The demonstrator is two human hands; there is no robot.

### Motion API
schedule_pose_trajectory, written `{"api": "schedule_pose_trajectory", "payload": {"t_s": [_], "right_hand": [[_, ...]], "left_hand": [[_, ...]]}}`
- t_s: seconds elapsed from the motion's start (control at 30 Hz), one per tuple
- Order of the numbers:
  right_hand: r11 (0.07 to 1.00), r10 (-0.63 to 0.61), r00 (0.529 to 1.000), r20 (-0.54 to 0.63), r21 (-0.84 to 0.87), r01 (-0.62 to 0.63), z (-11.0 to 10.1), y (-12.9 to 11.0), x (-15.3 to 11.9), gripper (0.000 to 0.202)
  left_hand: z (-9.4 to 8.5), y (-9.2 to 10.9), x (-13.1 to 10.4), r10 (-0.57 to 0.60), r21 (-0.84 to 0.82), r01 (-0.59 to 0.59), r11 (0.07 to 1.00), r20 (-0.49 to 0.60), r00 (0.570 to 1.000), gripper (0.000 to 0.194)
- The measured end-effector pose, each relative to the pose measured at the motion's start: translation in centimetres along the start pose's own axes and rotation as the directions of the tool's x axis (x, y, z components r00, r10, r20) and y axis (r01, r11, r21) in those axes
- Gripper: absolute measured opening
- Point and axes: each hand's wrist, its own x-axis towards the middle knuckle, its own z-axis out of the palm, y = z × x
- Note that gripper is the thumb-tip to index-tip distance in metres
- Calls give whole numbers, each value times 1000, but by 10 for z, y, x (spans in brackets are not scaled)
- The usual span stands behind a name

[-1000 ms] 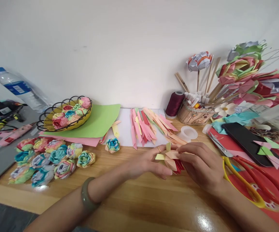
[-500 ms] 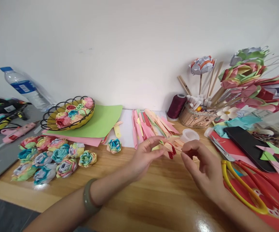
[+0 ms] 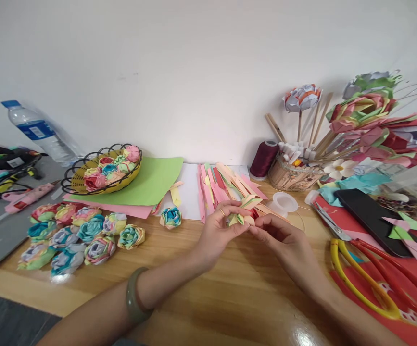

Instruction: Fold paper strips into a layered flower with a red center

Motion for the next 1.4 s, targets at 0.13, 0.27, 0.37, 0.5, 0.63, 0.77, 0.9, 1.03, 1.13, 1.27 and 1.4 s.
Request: {"api": "schedule_pose_trajectory", "payload": {"t_s": [0.13, 0.27, 0.37, 0.5, 0.63, 0.77, 0.9, 1.03, 1.13, 1.27, 1.4], "right_hand": [[999, -4, 1000, -21, -50, 3, -1, 1, -1, 26], [995, 12, 999, -30, -102, -15, -2, 5, -2, 28], [993, 12, 999, -34, -114, -15, -2, 6, -2, 28], [992, -7, 1000, -29, -124, 4, -1, 6, -2, 28], [990, -39, 999, -15, -134, 36, -2, 8, -2, 26], [990, -56, 998, -11, -134, 54, -4, 9, -2, 26], [986, -75, 997, 3, -152, 75, -4, 8, -3, 26], [983, -78, 997, 11, -168, 78, -3, 8, -4, 27], [980, -77, 997, -7, -183, 74, -2, 10, -4, 27], [975, -67, 997, -28, -215, 60, -3, 11, -6, 28], [981, -100, 987, -123, -175, 77, -9, 14, -5, 25]], "left_hand": [[-1, -2, 2, -36, -29, 35, 999, -24, 999, 5], [-2, -4, 4, -51, -42, 48, 998, -76, 996, 6], [-1, -5, 6, -62, -53, 57, 997, -97, 993, 10], [0, -4, 6, -94, -126, 79, 989, -117, 989, 14], [1, -1, 6, -163, -196, 137, 971, -123, 979, 19], [2, 0, 5, -205, -264, 174, 949, -96, 974, 22], [1, 0, 5, -230, -306, 201, 931, -60, 971, 20], [1, 1, 5, -254, -317, 224, 922, -57, 966, 22], [1, 2, 5, -264, -297, 234, 926, -65, 962, 24], [0, 3, 5, -271, -294, 240, 925, -68, 960, 25], [-2, 5, 6, -285, -330, 244, 912, -82, 955, 25]]}}
